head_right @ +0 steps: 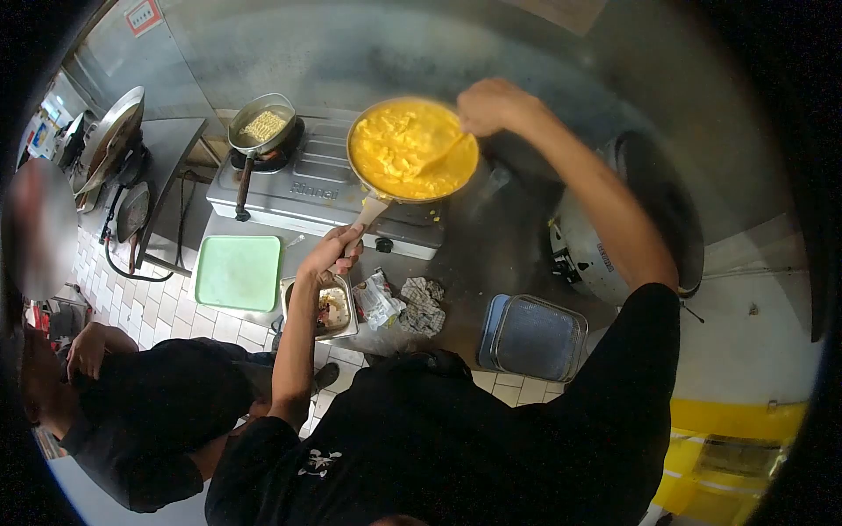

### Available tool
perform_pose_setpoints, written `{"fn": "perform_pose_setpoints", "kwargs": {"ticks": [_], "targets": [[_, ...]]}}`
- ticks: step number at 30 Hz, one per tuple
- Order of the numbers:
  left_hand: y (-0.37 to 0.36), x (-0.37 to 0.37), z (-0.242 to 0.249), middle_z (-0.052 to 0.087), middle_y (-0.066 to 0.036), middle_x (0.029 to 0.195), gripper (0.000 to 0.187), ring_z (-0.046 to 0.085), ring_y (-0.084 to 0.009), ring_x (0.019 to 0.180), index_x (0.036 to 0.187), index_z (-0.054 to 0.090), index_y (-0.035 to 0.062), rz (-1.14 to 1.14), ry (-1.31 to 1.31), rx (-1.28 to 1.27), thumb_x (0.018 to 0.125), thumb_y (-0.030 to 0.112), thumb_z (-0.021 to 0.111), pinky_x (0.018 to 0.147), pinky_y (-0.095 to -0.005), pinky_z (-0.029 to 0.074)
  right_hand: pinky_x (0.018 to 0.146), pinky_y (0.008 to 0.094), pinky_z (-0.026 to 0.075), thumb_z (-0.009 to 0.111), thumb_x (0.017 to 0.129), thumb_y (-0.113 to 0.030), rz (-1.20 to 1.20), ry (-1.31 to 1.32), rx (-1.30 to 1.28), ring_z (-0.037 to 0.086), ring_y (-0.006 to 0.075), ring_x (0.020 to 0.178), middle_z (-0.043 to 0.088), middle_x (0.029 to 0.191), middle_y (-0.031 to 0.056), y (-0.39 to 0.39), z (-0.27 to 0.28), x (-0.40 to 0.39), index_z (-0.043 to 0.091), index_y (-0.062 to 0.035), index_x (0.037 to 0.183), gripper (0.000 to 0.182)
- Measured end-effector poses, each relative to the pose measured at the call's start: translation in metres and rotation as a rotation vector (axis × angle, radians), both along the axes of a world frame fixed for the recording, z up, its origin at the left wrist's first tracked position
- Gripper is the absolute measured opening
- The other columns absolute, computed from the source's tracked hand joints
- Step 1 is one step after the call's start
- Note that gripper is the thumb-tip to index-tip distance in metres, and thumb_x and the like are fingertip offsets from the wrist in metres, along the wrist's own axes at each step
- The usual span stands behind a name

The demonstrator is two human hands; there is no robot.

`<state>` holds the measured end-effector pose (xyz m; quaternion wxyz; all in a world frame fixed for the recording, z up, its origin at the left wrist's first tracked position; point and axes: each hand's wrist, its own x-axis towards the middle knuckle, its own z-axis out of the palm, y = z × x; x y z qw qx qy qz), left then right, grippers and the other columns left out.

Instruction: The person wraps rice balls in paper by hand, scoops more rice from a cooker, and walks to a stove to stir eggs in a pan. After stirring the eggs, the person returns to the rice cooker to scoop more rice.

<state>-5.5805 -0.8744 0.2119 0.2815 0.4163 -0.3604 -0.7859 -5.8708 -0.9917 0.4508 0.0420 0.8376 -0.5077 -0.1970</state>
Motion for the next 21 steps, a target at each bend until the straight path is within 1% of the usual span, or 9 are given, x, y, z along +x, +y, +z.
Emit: {"fn": "perform_pose_setpoints", "kwargs": {"ticks": [4, 6, 7, 9, 11, 13, 17, 19, 21], "targets": [[0.001, 0.001, -0.001, 0.046, 0.003, 0.065, 0.029, 0.032, -0.0013, 0.038, 0.105, 0.046, 0.0051, -0.007, 0.029, -0.018, 0.099, 0.033, 0.052, 0.032, -0.0187, 0.026, 0.078, 0.0436, 0.053, 0.064, 0.074, -0.021, -0.009, 0.030, 0.092, 0.067, 0.0350, 0.088, 0.070, 0.091, 0.0177, 0.005, -0.008, 0.005, 0.073, -0.0053, 0.087, 0.022], [0.001, 0.000, -0.002, 0.046, 0.003, 0.065, 0.028, 0.032, -0.0013, 0.038, 0.105, 0.046, 0.0055, 0.000, 0.018, -0.011, 0.099, 0.032, 0.052, 0.032, -0.0187, 0.026, 0.081, 0.0418, 0.053, 0.065, 0.074, -0.020, -0.105, 0.175, 0.077, 0.067, 0.0322, 0.092, 0.070, 0.096, 0.0167, 0.000, -0.025, 0.005, 0.073, -0.0053, 0.093, 0.026], [0.001, 0.000, -0.002, 0.046, 0.003, 0.065, 0.027, 0.032, -0.0013, 0.038, 0.105, 0.046, 0.0058, 0.007, 0.007, -0.004, 0.099, 0.032, 0.052, 0.032, -0.0188, 0.026, 0.081, 0.0418, 0.053, 0.065, 0.074, -0.020, -0.107, 0.173, 0.072, 0.067, 0.0322, 0.092, 0.070, 0.096, 0.0167, -0.002, -0.030, 0.004, 0.073, -0.0053, 0.093, 0.026], [0.000, 0.000, -0.004, 0.046, 0.002, 0.065, 0.026, 0.033, -0.0017, 0.038, 0.104, 0.047, 0.0063, 0.000, 0.002, -0.011, 0.099, 0.032, 0.051, 0.031, -0.0191, 0.026, 0.083, 0.0413, 0.052, 0.064, 0.074, -0.012, -0.122, 0.234, 0.055, 0.066, 0.0340, 0.097, 0.069, 0.098, 0.0194, -0.008, -0.040, -0.001, 0.072, -0.0007, 0.093, 0.023], [0.001, 0.000, -0.003, 0.046, 0.002, 0.064, 0.025, 0.033, -0.0021, 0.038, 0.104, 0.047, 0.0065, 0.015, 0.030, 0.009, 0.099, 0.031, 0.052, 0.031, -0.0192, 0.025, 0.083, 0.0409, 0.052, 0.066, 0.072, -0.010, -0.124, 0.225, 0.013, 0.066, 0.0328, 0.099, 0.069, 0.100, 0.0186, -0.018, -0.054, -0.009, 0.072, -0.0025, 0.094, 0.024], [0.000, 0.000, -0.005, 0.046, 0.002, 0.064, 0.024, 0.032, -0.0024, 0.037, 0.103, 0.047, 0.0066, 0.027, 0.044, 0.018, 0.099, 0.030, 0.052, 0.031, -0.0189, 0.025, 0.083, 0.0395, 0.052, 0.068, 0.071, -0.010, -0.130, 0.210, -0.063, 0.066, 0.0320, 0.097, 0.070, 0.097, 0.0172, -0.029, -0.065, -0.014, 0.073, -0.0036, 0.092, 0.023], [-0.002, 0.000, -0.011, 0.046, 0.001, 0.064, 0.022, 0.032, -0.0030, 0.037, 0.103, 0.047, 0.0065, 0.036, 0.049, 0.054, 0.100, 0.028, 0.050, 0.031, -0.0189, 0.024, 0.081, 0.0395, 0.053, 0.069, 0.071, -0.008, -0.118, 0.218, -0.116, 0.067, 0.0312, 0.094, 0.070, 0.094, 0.0158, -0.046, -0.073, -0.023, 0.073, -0.0045, 0.089, 0.019], [-0.003, 0.001, -0.010, 0.044, 0.001, 0.066, 0.032, 0.034, -0.0049, 0.040, 0.114, 0.048, 0.0032, 0.000, 0.031, 0.050, 0.097, 0.031, 0.053, 0.035, -0.0223, 0.028, 0.082, 0.0383, 0.052, 0.063, 0.082, -0.018, -0.125, 0.235, -0.148, 0.067, 0.0270, 0.097, 0.071, 0.098, 0.0117, -0.059, -0.080, -0.030, 0.073, -0.0094, 0.095, 0.019], [0.000, 0.001, -0.004, 0.044, 0.001, 0.066, 0.032, 0.034, -0.0049, 0.040, 0.113, 0.048, 0.0038, 0.007, 0.027, 0.061, 0.097, 0.031, 0.054, 0.035, -0.0230, 0.029, 0.082, 0.0383, 0.052, 0.065, 0.081, -0.017, -0.123, 0.222, -0.164, 0.067, 0.0273, 0.096, 0.071, 0.096, 0.0116, -0.070, -0.088, -0.037, 0.074, -0.0091, 0.094, 0.018]]}}
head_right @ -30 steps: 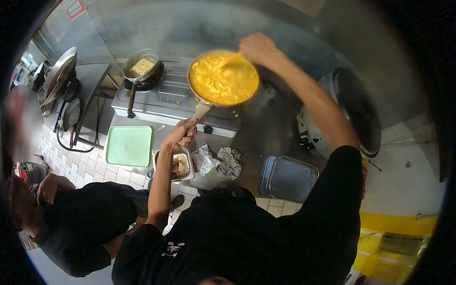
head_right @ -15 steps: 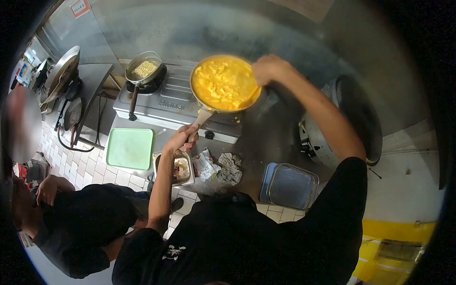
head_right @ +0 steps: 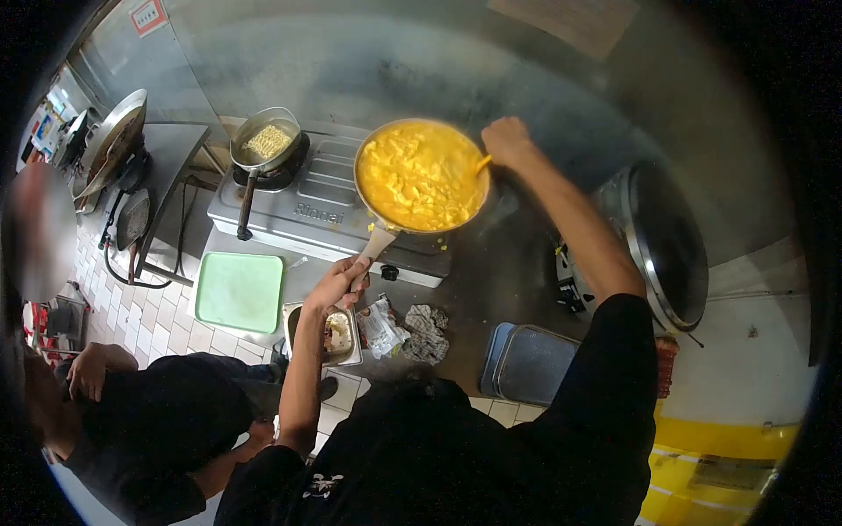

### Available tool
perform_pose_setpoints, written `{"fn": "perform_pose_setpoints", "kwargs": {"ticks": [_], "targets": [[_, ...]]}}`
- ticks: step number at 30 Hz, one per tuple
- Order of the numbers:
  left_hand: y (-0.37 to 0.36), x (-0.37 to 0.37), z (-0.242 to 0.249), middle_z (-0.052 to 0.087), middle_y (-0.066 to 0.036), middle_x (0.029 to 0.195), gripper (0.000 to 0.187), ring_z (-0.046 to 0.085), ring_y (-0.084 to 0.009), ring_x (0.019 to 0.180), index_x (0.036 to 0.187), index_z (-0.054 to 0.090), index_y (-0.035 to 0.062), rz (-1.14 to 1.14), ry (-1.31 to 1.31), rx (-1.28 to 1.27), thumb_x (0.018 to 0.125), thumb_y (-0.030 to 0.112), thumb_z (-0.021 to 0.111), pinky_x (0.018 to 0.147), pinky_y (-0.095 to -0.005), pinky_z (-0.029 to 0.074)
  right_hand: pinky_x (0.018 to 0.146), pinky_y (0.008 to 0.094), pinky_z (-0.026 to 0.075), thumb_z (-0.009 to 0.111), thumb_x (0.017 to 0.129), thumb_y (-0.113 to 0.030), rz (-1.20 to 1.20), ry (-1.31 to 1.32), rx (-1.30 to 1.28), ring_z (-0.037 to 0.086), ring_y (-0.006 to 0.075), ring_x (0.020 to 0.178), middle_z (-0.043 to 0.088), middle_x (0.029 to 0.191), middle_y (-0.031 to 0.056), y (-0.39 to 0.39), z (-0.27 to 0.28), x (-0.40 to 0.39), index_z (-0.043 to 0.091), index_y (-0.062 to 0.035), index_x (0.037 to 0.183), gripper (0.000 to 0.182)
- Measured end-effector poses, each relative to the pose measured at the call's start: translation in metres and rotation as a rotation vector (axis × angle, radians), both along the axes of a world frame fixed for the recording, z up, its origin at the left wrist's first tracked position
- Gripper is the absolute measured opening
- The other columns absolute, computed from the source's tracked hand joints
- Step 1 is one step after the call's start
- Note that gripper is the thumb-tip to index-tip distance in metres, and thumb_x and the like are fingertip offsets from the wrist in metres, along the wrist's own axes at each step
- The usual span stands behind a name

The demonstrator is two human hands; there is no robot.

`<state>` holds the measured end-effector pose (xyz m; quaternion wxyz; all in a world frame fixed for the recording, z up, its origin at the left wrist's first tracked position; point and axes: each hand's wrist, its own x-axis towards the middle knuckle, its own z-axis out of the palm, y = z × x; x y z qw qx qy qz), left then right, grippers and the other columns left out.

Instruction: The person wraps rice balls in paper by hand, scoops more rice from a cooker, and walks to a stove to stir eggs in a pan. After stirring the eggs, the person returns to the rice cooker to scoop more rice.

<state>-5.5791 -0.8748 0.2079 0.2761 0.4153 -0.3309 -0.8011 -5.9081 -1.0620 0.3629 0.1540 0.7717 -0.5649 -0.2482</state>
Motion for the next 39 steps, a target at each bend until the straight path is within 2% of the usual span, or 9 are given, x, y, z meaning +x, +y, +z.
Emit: {"fn": "perform_pose_setpoints", "kwargs": {"ticks": [2, 5, 7, 10, 15, 19, 26, 29, 39], "targets": [[-0.001, -0.002, 0.004, 0.043, 0.001, 0.066, 0.031, 0.033, -0.0049, 0.040, 0.112, 0.048, 0.0043, 0.009, -0.004, 0.007, 0.097, 0.032, 0.054, 0.036, -0.0237, 0.031, 0.081, 0.0384, 0.053, 0.067, 0.079, -0.017, 0.007, -0.012, -0.021, 0.068, 0.0277, 0.095, 0.071, 0.095, 0.0114, -0.010, -0.006, -0.007, 0.074, -0.0088, 0.092, 0.016], [0.000, -0.003, 0.005, 0.043, 0.001, 0.065, 0.026, 0.030, -0.0032, 0.038, 0.106, 0.048, 0.0060, 0.027, -0.017, 0.024, 0.100, 0.031, 0.050, 0.031, -0.0197, 0.024, 0.079, 0.0386, 0.053, 0.069, 0.078, -0.016, 0.000, -0.098, -0.059, 0.067, 0.0288, 0.094, 0.071, 0.094, 0.0122, -0.026, -0.028, -0.020, 0.073, -0.0074, 0.090, 0.016], [0.001, -0.003, 0.009, 0.043, 0.002, 0.065, 0.028, 0.029, -0.0030, 0.039, 0.106, 0.048, 0.0059, 0.010, -0.026, 0.026, 0.100, 0.033, 0.051, 0.031, -0.0198, 0.025, 0.072, 0.0423, 0.052, 0.065, 0.079, -0.011, 0.063, -0.249, -0.186, 0.066, 0.0339, 0.084, 0.069, 0.084, 0.0152, -0.041, -0.049, -0.029, 0.073, -0.0068, 0.086, 0.011], [0.001, -0.002, 0.008, 0.042, 0.002, 0.065, 0.028, 0.029, -0.0028, 0.039, 0.106, 0.048, 0.0060, -0.001, 0.026, 0.036, 0.100, 0.033, 0.052, 0.031, -0.0196, 0.025, 0.074, 0.0426, 0.051, 0.065, 0.082, -0.017, -0.012, -0.315, -0.116, 0.065, 0.0334, 0.086, 0.069, 0.087, 0.0121, -0.054, -0.059, -0.022, 0.073, -0.0108, 0.088, 0.012], [0.000, -0.002, 0.003, 0.041, 0.003, 0.064, 0.033, 0.030, -0.0026, 0.039, 0.120, 0.049, 0.0074, -0.003, -0.013, 0.033, 0.100, 0.034, 0.051, 0.032, -0.0191, 0.026, 0.077, 0.0425, 0.049, 0.067, 0.082, -0.024, 0.059, -0.512, -0.048, 0.063, 0.0317, 0.088, 0.066, 0.091, 0.0102, -0.062, -0.064, -0.027, 0.073, -0.0150, 0.095, 0.017], [0.000, -0.002, 0.001, 0.042, 0.003, 0.064, 0.034, 0.029, -0.0027, 0.039, 0.122, 0.049, 0.0073, 0.001, -0.013, 0.027, 0.100, 0.033, 0.051, 0.032, -0.0190, 0.027, 0.075, 0.0419, 0.048, 0.066, 0.082, -0.024, 0.180, -0.599, -0.080, 0.062, 0.0305, 0.086, 0.063, 0.090, 0.0084, -0.050, -0.066, -0.033, 0.073, -0.0151, 0.098, 0.019], [-0.002, -0.001, -0.007, 0.042, 0.003, 0.064, 0.029, 0.027, -0.0026, 0.041, 0.112, 0.049, 0.0056, 0.018, 0.014, 0.001, 0.099, 0.032, 0.052, 0.033, -0.0203, 0.020, 0.071, 0.0405, 0.048, 0.058, 0.087, -0.021, 0.305, -0.480, -0.185, 0.061, 0.0272, 0.083, 0.062, 0.087, 0.0047, -0.016, -0.049, -0.035, 0.071, -0.0157, 0.099, 0.018], [0.000, -0.002, -0.002, 0.042, 0.003, 0.063, 0.026, 0.029, -0.0024, 0.039, 0.102, 0.048, 0.0057, 0.018, -0.020, -0.016, 0.100, 0.031, 0.052, 0.032, -0.0194, 0.021, 0.072, 0.0424, 0.050, 0.055, 0.086, -0.025, 0.372, -0.493, -0.218, 0.063, 0.0278, 0.087, 0.063, 0.092, 0.0055, 0.014, -0.029, -0.028, 0.065, -0.0151, 0.092, 0.015], [0.004, -0.003, 0.005, 0.041, 0.005, 0.062, 0.030, 0.029, -0.0011, 0.038, 0.114, 0.052, 0.0061, 0.018, -0.049, -0.080, 0.099, 0.033, 0.052, 0.031, -0.0172, 0.021, 0.068, 0.0383, 0.051, 0.055, 0.081, -0.013, 0.701, -0.288, -0.421, 0.060, 0.0221, 0.086, 0.060, 0.095, 0.0003, 0.067, -0.008, -0.017, 0.064, -0.0151, 0.092, 0.015]]}}
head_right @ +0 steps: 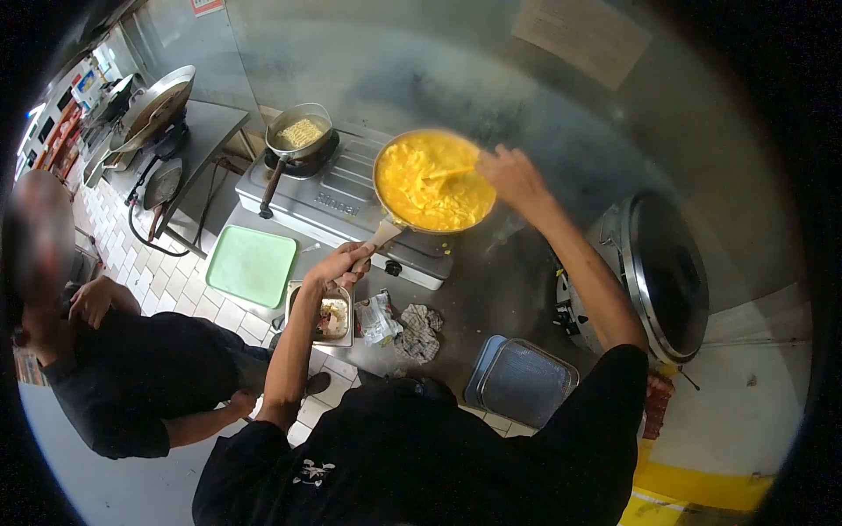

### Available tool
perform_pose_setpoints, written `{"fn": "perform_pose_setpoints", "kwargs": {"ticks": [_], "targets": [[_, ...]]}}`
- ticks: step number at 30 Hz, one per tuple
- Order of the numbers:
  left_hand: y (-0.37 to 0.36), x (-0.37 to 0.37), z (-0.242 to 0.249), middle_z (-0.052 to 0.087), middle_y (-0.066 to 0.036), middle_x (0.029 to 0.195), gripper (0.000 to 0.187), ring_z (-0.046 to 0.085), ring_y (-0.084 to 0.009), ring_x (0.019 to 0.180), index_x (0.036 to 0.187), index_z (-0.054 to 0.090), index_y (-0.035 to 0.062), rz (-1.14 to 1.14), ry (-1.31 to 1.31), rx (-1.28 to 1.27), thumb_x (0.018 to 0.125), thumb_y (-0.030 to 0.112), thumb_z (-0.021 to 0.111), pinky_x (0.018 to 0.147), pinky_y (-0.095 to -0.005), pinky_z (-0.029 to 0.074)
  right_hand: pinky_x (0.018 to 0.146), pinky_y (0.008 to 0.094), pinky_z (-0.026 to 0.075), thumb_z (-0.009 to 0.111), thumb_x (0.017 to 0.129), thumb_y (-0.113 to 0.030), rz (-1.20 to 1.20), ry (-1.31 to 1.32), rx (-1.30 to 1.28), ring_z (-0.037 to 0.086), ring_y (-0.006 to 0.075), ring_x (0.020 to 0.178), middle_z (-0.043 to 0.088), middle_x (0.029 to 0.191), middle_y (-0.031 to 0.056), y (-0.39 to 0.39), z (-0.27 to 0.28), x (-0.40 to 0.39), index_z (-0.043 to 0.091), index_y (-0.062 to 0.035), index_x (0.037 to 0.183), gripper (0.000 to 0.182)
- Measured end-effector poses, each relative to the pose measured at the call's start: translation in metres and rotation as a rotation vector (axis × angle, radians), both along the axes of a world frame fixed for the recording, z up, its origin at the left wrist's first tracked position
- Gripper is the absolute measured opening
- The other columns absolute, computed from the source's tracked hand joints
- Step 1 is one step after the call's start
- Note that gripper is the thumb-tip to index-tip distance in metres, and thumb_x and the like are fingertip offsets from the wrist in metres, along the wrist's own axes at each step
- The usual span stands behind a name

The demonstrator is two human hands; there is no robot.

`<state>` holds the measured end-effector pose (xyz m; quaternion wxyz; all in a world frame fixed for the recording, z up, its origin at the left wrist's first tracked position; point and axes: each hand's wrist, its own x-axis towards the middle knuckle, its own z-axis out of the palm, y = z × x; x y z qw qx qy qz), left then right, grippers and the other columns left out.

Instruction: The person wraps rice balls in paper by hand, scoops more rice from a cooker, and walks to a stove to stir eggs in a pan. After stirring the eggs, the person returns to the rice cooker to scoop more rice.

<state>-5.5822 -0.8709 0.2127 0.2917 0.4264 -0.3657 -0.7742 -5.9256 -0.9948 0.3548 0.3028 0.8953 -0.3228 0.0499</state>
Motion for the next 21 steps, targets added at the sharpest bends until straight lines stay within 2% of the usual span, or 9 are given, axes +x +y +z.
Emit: {"fn": "perform_pose_setpoints", "kwargs": {"ticks": [5, 8, 10, 11, 13, 14, 16, 19, 21], "targets": [[0.003, -0.001, 0.008, 0.041, 0.006, 0.062, 0.029, 0.029, -0.0007, 0.038, 0.114, 0.052, 0.0073, -0.003, -0.054, -0.026, 0.099, 0.032, 0.051, 0.030, -0.0168, 0.020, 0.066, 0.0354, 0.053, 0.054, 0.081, -0.012, -0.027, 0.005, 0.025, 0.060, 0.0223, 0.084, 0.058, 0.097, 0.0004, 0.012, 0.010, 0.009, 0.065, -0.0152, 0.094, 0.017], [-0.003, 0.002, -0.009, 0.042, 0.006, 0.062, 0.030, 0.028, -0.0009, 0.038, 0.113, 0.052, 0.0061, -0.009, -0.052, -0.050, 0.099, 0.032, 0.051, 0.030, -0.0171, 0.021, 0.063, 0.0376, 0.054, 0.055, 0.081, -0.011, -0.025, -0.045, 0.069, 0.065, 0.0269, 0.080, 0.064, 0.093, 0.0056, 0.010, -0.016, 0.021, 0.066, -0.0128, 0.091, 0.015], [-0.003, 0.001, -0.011, 0.042, 0.005, 0.062, 0.030, 0.028, -0.0010, 0.038, 0.114, 0.052, 0.0055, -0.011, -0.047, -0.042, 0.099, 0.032, 0.051, 0.030, -0.0171, 0.021, 0.062, 0.0415, 0.055, 0.056, 0.081, -0.012, -0.385, -0.118, 0.293, 0.068, 0.0319, 0.075, 0.069, 0.083, 0.0135, 0.008, -0.040, 0.031, 0.068, -0.0083, 0.086, 0.013], [-0.004, 0.002, -0.010, 0.042, 0.005, 0.062, 0.031, 0.028, -0.0010, 0.038, 0.114, 0.052, 0.0050, -0.009, -0.046, -0.036, 0.100, 0.032, 0.051, 0.030, -0.0172, 0.021, 0.062, 0.0415, 0.055, 0.056, 0.081, -0.012, -0.387, -0.120, 0.290, 0.068, 0.0319, 0.075, 0.069, 0.083, 0.0135, 0.006, -0.041, 0.030, 0.068, -0.0083, 0.086, 0.013], [-0.001, 0.002, -0.003, 0.043, 0.005, 0.063, 0.031, 0.029, -0.0010, 0.038, 0.115, 0.052, 0.0049, -0.011, -0.047, -0.053, 0.100, 0.032, 0.051, 0.030, -0.0171, 0.021, 0.069, 0.0482, 0.051, 0.052, 0.081, -0.012, -0.344, -0.025, 0.380, 0.065, 0.0411, 0.081, 0.066, 0.088, 0.0233, -0.001, -0.035, 0.034, 0.068, -0.0046, 0.087, 0.018], [0.001, 0.001, -0.001, 0.044, 0.005, 0.063, 0.032, 0.030, -0.0009, 0.038, 0.115, 0.052, 0.0048, -0.010, -0.041, -0.061, 0.100, 0.032, 0.050, 0.030, -0.0170, 0.022, 0.069, 0.0482, 0.051, 0.052, 0.081, -0.012, -0.338, -0.018, 0.376, 0.065, 0.0411, 0.081, 0.066, 0.088, 0.0233, -0.006, -0.027, 0.032, 0.068, -0.0046, 0.087, 0.018], [-0.003, 0.003, -0.008, 0.044, 0.005, 0.063, 0.032, 0.030, -0.0009, 0.038, 0.116, 0.052, 0.0047, -0.024, -0.034, -0.055, 0.100, 0.032, 0.050, 0.030, -0.0171, 0.022, 0.063, 0.0426, 0.055, 0.056, 0.081, -0.013, -0.228, 0.008, 0.181, 0.069, 0.0321, 0.072, 0.068, 0.075, 0.0172, -0.007, 0.002, 0.030, 0.070, -0.0048, 0.077, 0.017], [-0.005, 0.002, -0.013, 0.045, 0.004, 0.064, 0.033, 0.031, -0.0008, 0.038, 0.117, 0.051, 0.0045, -0.034, -0.016, -0.052, 0.100, 0.033, 0.050, 0.030, -0.0176, 0.022, 0.063, 0.0440, 0.054, 0.057, 0.080, -0.013, -0.263, -0.027, 0.148, 0.069, 0.0324, 0.073, 0.068, 0.075, 0.0170, 0.003, 0.044, 0.039, 0.071, -0.0059, 0.075, 0.017], [-0.007, 0.003, -0.013, 0.045, 0.004, 0.064, 0.034, 0.031, -0.0008, 0.038, 0.118, 0.051, 0.0044, -0.039, -0.015, -0.065, 0.100, 0.033, 0.050, 0.030, -0.0180, 0.023, 0.064, 0.0444, 0.054, 0.057, 0.080, -0.013, -0.200, -0.077, 0.136, 0.069, 0.0328, 0.073, 0.068, 0.075, 0.0174, -0.004, 0.035, 0.039, 0.071, -0.0056, 0.076, 0.016]]}}
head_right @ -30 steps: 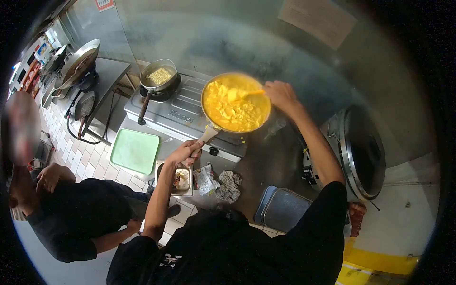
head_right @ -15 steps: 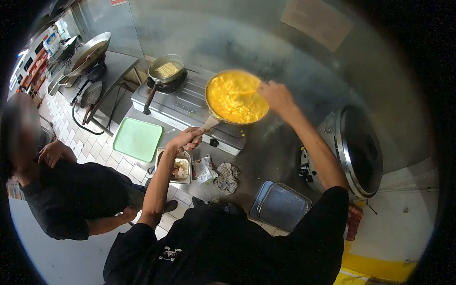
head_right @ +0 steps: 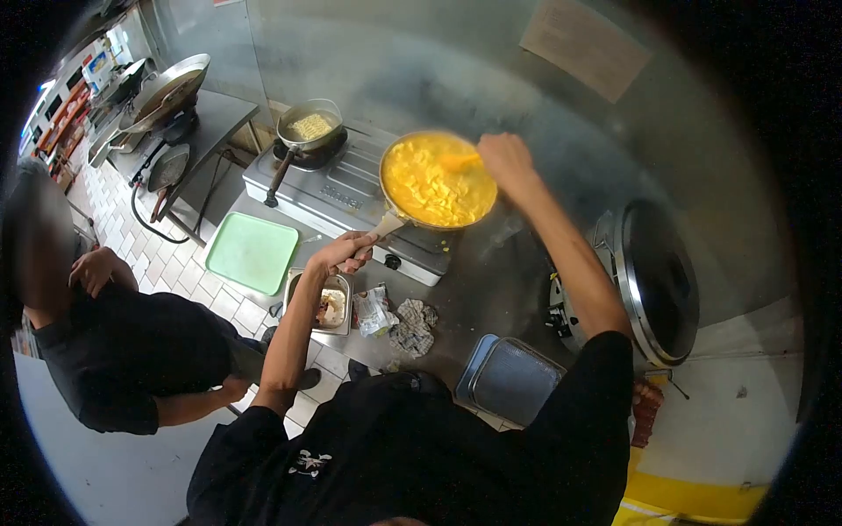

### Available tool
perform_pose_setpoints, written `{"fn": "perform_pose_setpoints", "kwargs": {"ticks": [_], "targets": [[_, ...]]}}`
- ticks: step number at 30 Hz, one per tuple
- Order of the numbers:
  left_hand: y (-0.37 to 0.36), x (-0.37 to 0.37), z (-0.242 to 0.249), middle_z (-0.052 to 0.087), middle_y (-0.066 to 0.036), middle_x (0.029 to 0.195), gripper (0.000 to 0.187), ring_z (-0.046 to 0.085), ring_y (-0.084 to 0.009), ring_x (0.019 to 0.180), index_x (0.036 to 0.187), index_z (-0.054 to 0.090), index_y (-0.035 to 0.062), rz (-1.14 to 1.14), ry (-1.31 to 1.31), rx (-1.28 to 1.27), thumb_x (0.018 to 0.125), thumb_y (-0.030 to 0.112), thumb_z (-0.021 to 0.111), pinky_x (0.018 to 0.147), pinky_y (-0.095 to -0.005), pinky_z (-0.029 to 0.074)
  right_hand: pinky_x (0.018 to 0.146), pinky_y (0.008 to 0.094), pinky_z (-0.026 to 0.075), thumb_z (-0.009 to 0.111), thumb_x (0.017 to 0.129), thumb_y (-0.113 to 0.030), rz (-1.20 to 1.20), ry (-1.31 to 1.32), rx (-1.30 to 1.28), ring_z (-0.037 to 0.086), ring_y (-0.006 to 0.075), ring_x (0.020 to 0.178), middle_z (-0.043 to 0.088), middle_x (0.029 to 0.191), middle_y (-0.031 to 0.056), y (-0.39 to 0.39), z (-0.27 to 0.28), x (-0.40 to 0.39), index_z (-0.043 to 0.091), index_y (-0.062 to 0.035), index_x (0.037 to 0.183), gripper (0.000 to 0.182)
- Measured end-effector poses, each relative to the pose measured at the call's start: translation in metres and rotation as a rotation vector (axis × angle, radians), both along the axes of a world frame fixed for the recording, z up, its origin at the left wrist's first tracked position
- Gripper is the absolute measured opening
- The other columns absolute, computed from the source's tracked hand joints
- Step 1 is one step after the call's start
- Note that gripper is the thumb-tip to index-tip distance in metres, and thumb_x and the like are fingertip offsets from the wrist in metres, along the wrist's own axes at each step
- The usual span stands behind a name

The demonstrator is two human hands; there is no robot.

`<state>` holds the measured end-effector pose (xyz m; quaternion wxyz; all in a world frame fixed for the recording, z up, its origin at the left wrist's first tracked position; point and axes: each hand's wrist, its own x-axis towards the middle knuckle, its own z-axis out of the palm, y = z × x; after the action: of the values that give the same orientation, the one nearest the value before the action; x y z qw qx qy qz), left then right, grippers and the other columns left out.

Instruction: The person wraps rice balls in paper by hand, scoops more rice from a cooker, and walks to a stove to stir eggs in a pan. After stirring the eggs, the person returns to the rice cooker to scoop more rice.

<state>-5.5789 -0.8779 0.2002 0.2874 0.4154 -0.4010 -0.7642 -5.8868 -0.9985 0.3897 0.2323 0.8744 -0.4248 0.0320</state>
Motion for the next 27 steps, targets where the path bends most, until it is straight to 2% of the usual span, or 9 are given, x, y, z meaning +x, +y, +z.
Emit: {"fn": "perform_pose_setpoints", "kwargs": {"ticks": [2, 4, 8, 10, 13, 20, 25, 26, 27], "targets": [[0.000, -0.001, -0.005, 0.045, 0.004, 0.064, 0.035, 0.031, -0.0009, 0.038, 0.120, 0.051, 0.0040, 0.016, -0.006, 0.003, 0.100, 0.032, 0.051, 0.030, -0.0183, 0.022, 0.065, 0.0438, 0.054, 0.057, 0.079, -0.013, -0.128, -0.053, 0.008, 0.068, 0.0332, 0.073, 0.068, 0.076, 0.0177, -0.012, -0.037, 0.002, 0.070, -0.0056, 0.076, 0.015], [0.003, -0.002, -0.002, 0.044, 0.004, 0.063, 0.035, 0.031, -0.0009, 0.038, 0.120, 0.051, 0.0041, 0.020, -0.010, -0.005, 0.099, 0.032, 0.052, 0.030, -0.0181, 0.022, 0.065, 0.0442, 0.054, 0.057, 0.079, -0.011, -0.148, 0.064, 0.052, 0.068, 0.0343, 0.074, 0.068, 0.078, 0.0171, -0.011, -0.045, 0.001, 0.069, -0.0064, 0.076, 0.013], [0.004, 0.002, 0.001, 0.043, 0.004, 0.063, 0.034, 0.030, -0.0011, 0.038, 0.119, 0.051, 0.0041, 0.007, 0.080, -0.012, 0.099, 0.031, 0.053, 0.030, -0.0178, 0.021, 0.069, 0.0454, 0.053, 0.055, 0.078, -0.006, -0.039, 0.049, 0.093, 0.067, 0.0360, 0.078, 0.068, 0.080, 0.0152, 0.000, -0.004, -0.005, 0.070, -0.0060, 0.080, 0.014], [0.003, 0.003, -0.003, 0.043, 0.004, 0.064, 0.033, 0.029, -0.0013, 0.038, 0.118, 0.051, 0.0040, 0.012, 0.071, -0.003, 0.099, 0.031, 0.053, 0.030, -0.0181, 0.021, 0.069, 0.0453, 0.052, 0.054, 0.078, -0.005, -0.088, -0.038, 0.046, 0.066, 0.0363, 0.078, 0.068, 0.080, 0.0161, 0.016, 0.020, -0.007, 0.070, -0.0046, 0.081, 0.017], [-0.002, 0.003, -0.013, 0.044, 0.003, 0.065, 0.033, 0.030, -0.0014, 0.038, 0.117, 0.051, 0.0035, -0.003, -0.012, 0.038, 0.099, 0.031, 0.053, 0.030, -0.0184, 0.021, 0.067, 0.0443, 0.052, 0.056, 0.077, -0.005, -0.235, 0.060, 0.003, 0.066, 0.0355, 0.077, 0.067, 0.080, 0.0172, 0.008, 0.019, -0.015, 0.070, -0.0037, 0.082, 0.015], [0.001, 0.000, -0.007, 0.044, 0.002, 0.067, 0.034, 0.029, -0.0022, 0.038, 0.120, 0.048, 0.0039, 0.050, -0.014, 0.050, 0.099, 0.030, 0.053, 0.031, -0.0189, 0.022, 0.068, 0.0421, 0.052, 0.059, 0.080, -0.013, -0.395, 0.031, -0.017, 0.067, 0.0322, 0.079, 0.067, 0.079, 0.0162, -0.029, -0.044, -0.019, 0.069, -0.0038, 0.080, 0.013], [0.010, -0.005, -0.003, 0.043, 0.002, 0.066, 0.042, 0.029, -0.0025, 0.038, 0.134, 0.042, 0.0071, 0.079, 0.120, 0.088, 0.099, 0.029, 0.052, 0.032, -0.0191, 0.023, 0.071, 0.0439, 0.051, 0.058, 0.089, -0.031, -0.400, -0.115, -0.047, 0.066, 0.0335, 0.083, 0.065, 0.090, 0.0146, -0.063, -0.080, -0.017, 0.067, -0.0058, 0.084, 0.028], [0.012, -0.007, -0.003, 0.043, 0.002, 0.066, 0.044, 0.029, -0.0025, 0.038, 0.136, 0.041, 0.0072, 0.089, 0.140, 0.090, 0.099, 0.029, 0.052, 0.032, -0.0191, 0.024, 0.071, 0.0439, 0.051, 0.058, 0.089, -0.031, -0.391, -0.112, -0.046, 0.066, 0.0335, 0.083, 0.065, 0.090, 0.0146, -0.071, -0.084, -0.017, 0.067, -0.0058, 0.084, 0.028], [0.012, -0.008, -0.001, 0.042, 0.003, 0.065, 0.045, 0.029, -0.0025, 0.038, 0.138, 0.040, 0.0089, 0.072, 0.162, 0.098, 0.099, 0.028, 0.051, 0.032, -0.0193, 0.024, 0.075, 0.0450, 0.050, 0.055, 0.088, -0.021, -0.405, -0.139, 0.012, 0.064, 0.0356, 0.087, 0.063, 0.095, 0.0154, -0.078, -0.085, -0.015, 0.067, -0.0058, 0.090, 0.019]]}}
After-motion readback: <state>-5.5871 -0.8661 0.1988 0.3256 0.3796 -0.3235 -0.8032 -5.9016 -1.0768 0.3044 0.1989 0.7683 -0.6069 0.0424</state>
